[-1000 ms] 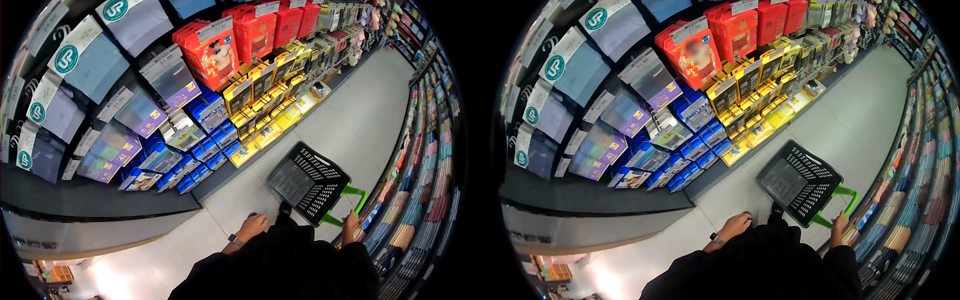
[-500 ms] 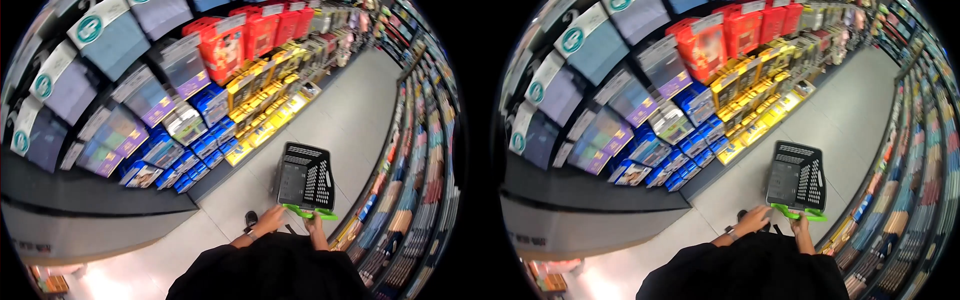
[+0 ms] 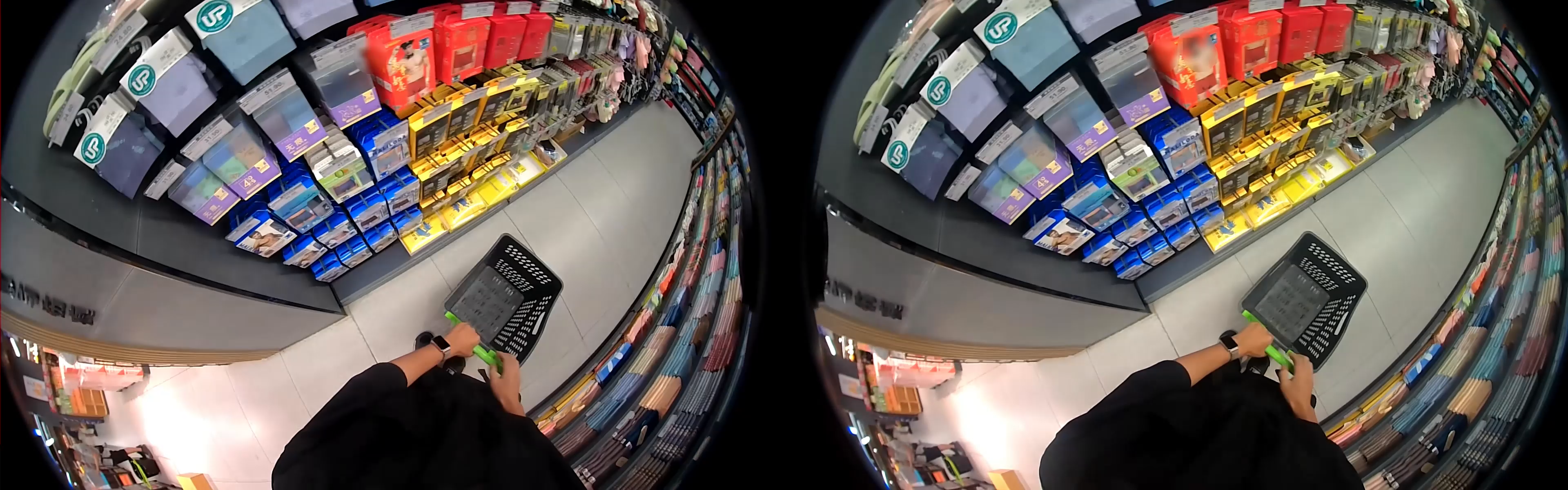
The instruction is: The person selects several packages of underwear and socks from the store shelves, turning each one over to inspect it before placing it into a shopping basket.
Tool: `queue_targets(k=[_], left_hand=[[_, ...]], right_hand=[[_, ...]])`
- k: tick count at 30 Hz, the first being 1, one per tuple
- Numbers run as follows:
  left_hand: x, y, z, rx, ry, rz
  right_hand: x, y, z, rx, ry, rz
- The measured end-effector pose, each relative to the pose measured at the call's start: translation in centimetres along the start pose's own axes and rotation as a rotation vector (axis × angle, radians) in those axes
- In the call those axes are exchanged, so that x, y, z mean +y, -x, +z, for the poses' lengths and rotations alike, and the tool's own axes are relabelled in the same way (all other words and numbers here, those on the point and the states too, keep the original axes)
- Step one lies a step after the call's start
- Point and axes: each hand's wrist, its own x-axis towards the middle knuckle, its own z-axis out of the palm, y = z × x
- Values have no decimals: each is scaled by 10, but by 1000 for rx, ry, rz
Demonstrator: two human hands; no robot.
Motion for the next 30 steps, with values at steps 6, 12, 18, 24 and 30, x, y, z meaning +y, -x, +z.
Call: queue_targets(k=[6, 12, 18, 24, 30], left_hand=[[35, 63, 23, -52, -31, -118], [56, 102, 26, -64, 0, -228], [59, 117, 11, -121, 45, -369], [42, 141, 0, -85, 77, -498], [8, 131, -22, -8, 3, -363]], right_hand=[[62, 27, 36, -460, 408, -124], [79, 42, 51, -601, 306, -291], [73, 24, 54, -629, 276, -387], [41, -3, 74, -688, 298, -479], [19, -18, 89, -546, 276, -454]])
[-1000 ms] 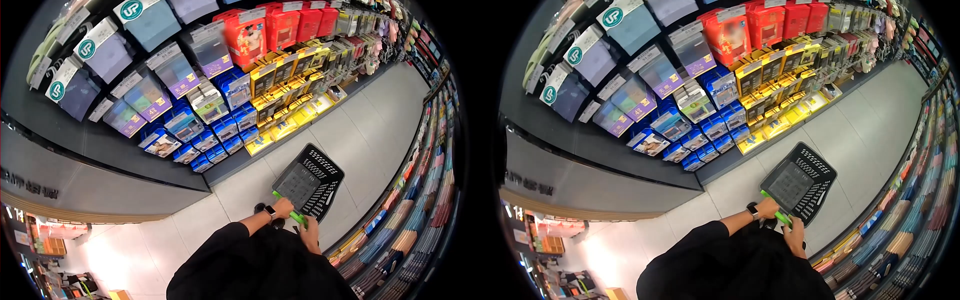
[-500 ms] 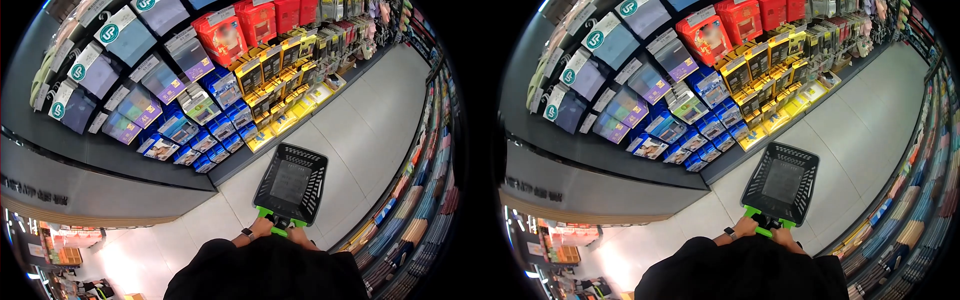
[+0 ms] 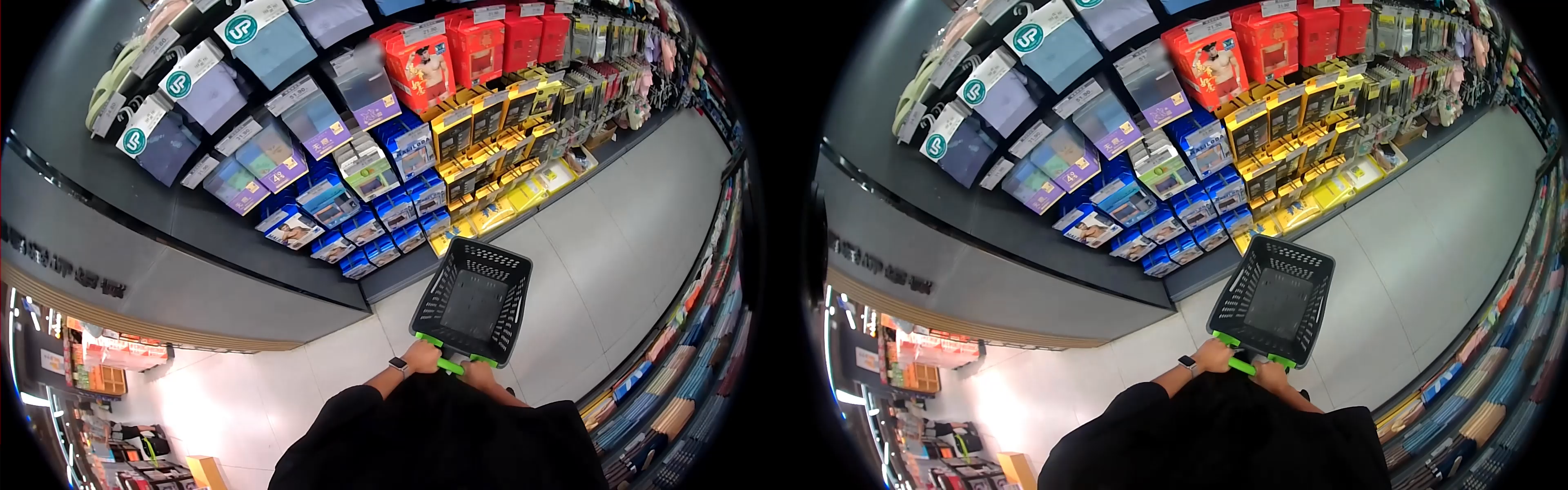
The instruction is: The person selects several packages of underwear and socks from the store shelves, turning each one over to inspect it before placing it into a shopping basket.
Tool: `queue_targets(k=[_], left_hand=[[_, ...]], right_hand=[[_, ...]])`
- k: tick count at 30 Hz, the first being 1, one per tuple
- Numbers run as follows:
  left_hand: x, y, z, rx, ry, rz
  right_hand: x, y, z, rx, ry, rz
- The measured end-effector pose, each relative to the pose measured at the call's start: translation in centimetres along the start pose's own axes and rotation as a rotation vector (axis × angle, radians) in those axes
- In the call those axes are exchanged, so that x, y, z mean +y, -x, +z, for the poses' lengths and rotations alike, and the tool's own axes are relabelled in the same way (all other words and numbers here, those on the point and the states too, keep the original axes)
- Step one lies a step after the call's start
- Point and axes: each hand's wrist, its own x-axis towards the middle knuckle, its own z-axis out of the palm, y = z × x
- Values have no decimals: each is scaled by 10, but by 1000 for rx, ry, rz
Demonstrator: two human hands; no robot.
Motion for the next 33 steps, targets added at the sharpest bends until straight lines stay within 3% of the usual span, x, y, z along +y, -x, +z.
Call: queue_targets(k=[9, 15, 19, 20, 24, 28, 33], left_hand=[[-48, -29, -19, -5, -13, 157], [-118, -29, -51, -57, 23, 291], [-155, -20, -55, -59, 50, 380], [-161, -15, -49, -77, 51, 401], [-171, -3, -42, -7, 107, 430], [-179, -8, -39, -28, 115, 527], [-179, -24, -39, 30, 117, 658]], right_hand=[[-3, -32, 13, 97, -28, 123], [-44, -81, 34, 140, -53, 235], [-66, -109, 48, -51, -154, 317], [-71, -112, 46, -265, -242, 438], [-69, -116, 70, -424, -201, 516], [-85, -122, 62, -416, -186, 624], [-97, -121, 49, -209, -133, 572]])
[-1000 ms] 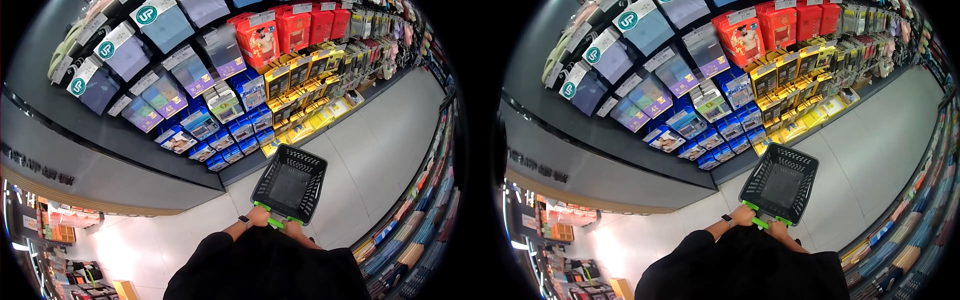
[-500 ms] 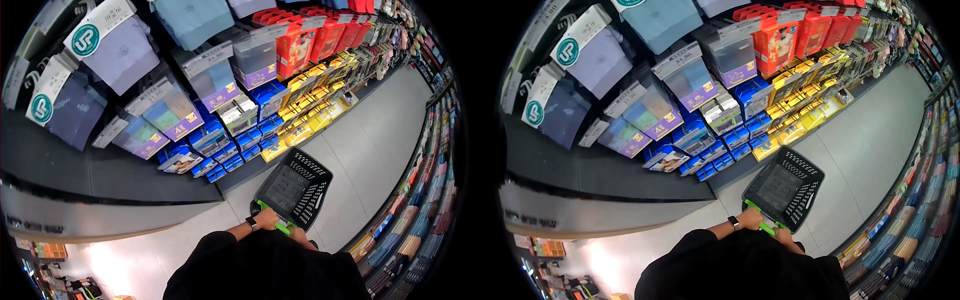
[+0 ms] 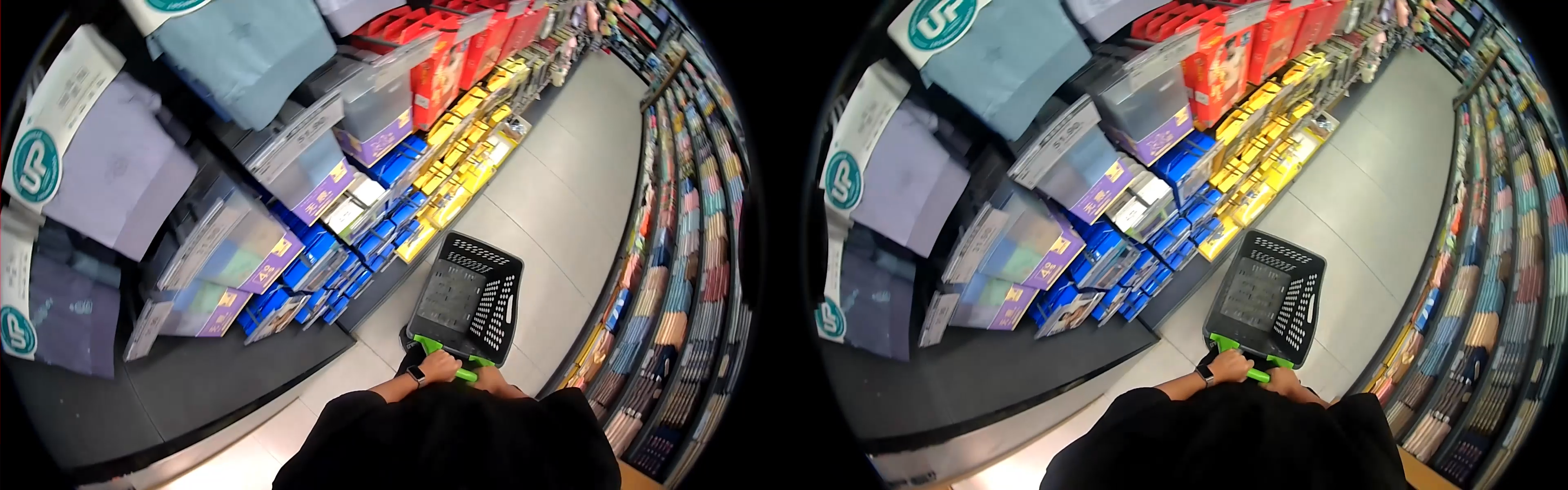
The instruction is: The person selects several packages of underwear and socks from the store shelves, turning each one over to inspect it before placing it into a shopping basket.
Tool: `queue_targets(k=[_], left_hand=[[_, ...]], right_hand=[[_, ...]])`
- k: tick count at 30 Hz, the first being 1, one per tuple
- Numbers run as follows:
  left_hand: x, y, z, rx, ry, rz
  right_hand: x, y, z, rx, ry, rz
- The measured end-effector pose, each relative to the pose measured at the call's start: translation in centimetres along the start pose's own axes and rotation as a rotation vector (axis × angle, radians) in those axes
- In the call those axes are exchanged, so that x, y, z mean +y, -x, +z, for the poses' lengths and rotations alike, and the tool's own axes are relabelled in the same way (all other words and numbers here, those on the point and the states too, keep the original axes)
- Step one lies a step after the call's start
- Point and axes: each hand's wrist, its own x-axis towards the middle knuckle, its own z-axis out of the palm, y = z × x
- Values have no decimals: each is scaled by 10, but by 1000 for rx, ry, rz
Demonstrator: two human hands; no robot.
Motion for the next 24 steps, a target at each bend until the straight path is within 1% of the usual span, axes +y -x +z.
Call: queue_targets(k=[2, 7, 9, 10, 12, 13, 15, 18, 22, 24], left_hand=[[-2, -2, -1, -21, 17, -30], [-20, -14, -14, -18, -4, 46], [-28, -22, -22, -37, -24, 66], [-35, -27, -25, -44, -27, 77], [-46, -36, -36, -47, -43, 106], [-52, -42, -43, -54, -53, 123], [-61, -52, -52, -84, -124, 74], [-71, -69, -59, -88, -134, 68], [-80, -96, -65, -135, -162, 88], [-83, -109, -61, -136, -149, 85]], right_hand=[[-9, 4, -6, 38, 5, 23], [-23, -2, -13, 122, 50, 87], [-29, -5, -18, 235, 66, 92], [-35, -6, -22, 287, 27, 129], [-38, -15, -23, 389, -5, 115], [-41, -21, -26, 407, -13, 121], [-45, -32, -30, 449, -52, 146], [-44, -42, -38, 474, -74, 190], [-35, -54, -54, 510, -99, 221], [-25, -54, -62, 511, -93, 204]])
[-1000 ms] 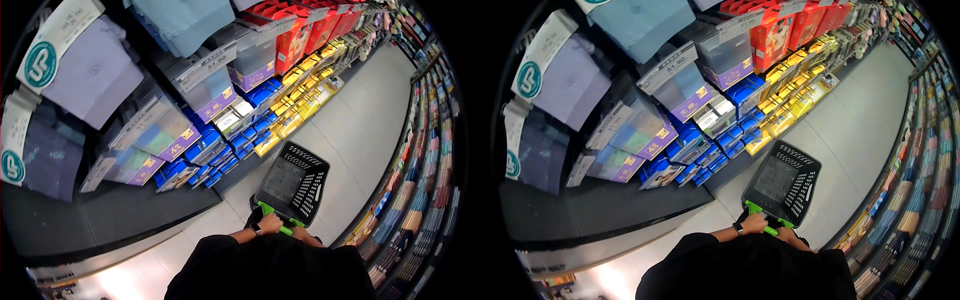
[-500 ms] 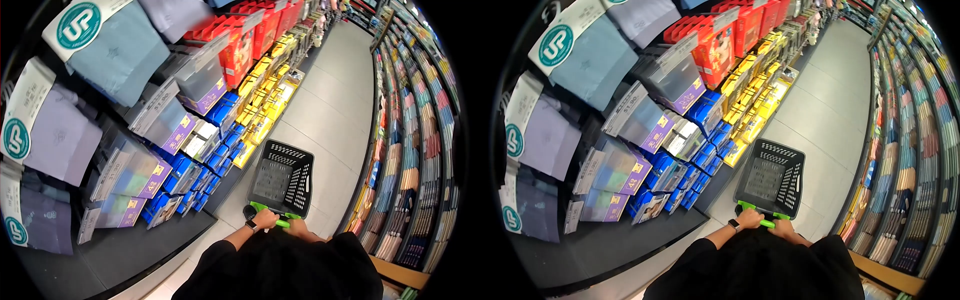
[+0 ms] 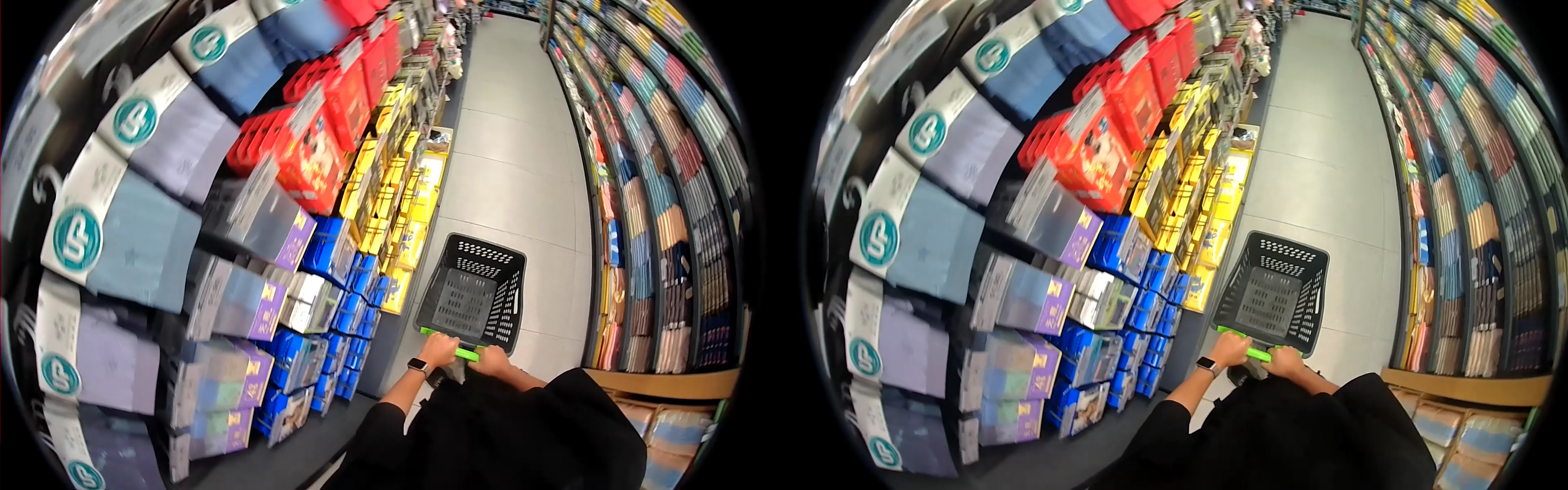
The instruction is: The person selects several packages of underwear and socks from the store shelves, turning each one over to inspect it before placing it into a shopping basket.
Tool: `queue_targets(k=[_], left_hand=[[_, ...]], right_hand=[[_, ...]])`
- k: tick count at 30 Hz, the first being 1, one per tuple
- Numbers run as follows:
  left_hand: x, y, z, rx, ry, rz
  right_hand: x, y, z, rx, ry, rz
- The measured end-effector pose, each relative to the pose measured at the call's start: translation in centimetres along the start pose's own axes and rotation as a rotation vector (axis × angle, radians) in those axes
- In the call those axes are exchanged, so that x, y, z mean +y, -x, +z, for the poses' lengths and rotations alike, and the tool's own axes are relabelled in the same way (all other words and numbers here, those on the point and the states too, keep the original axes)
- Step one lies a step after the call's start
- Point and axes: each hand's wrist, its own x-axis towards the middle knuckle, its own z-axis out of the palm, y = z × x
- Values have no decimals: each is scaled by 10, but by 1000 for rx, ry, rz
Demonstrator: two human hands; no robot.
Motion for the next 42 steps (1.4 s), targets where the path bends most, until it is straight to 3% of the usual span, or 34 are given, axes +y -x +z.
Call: queue_targets(k=[1, 4, 23, 34, 42], left_hand=[[-2, -7, 3, 85, 8, 39], [-8, -29, 10, 82, 5, 35], [-51, -203, -12, -64, -166, -94], [-85, -267, -43, -148, -125, -8], [-118, -310, -51, -26, -80, 74]], right_hand=[[8, -5, -1, 1, 20, -14], [23, -19, -14, 9, 49, -17], [124, -157, -114, 53, -38, -147], [137, -213, -124, 93, -94, -76], [146, -250, -161, 106, -108, -87]])
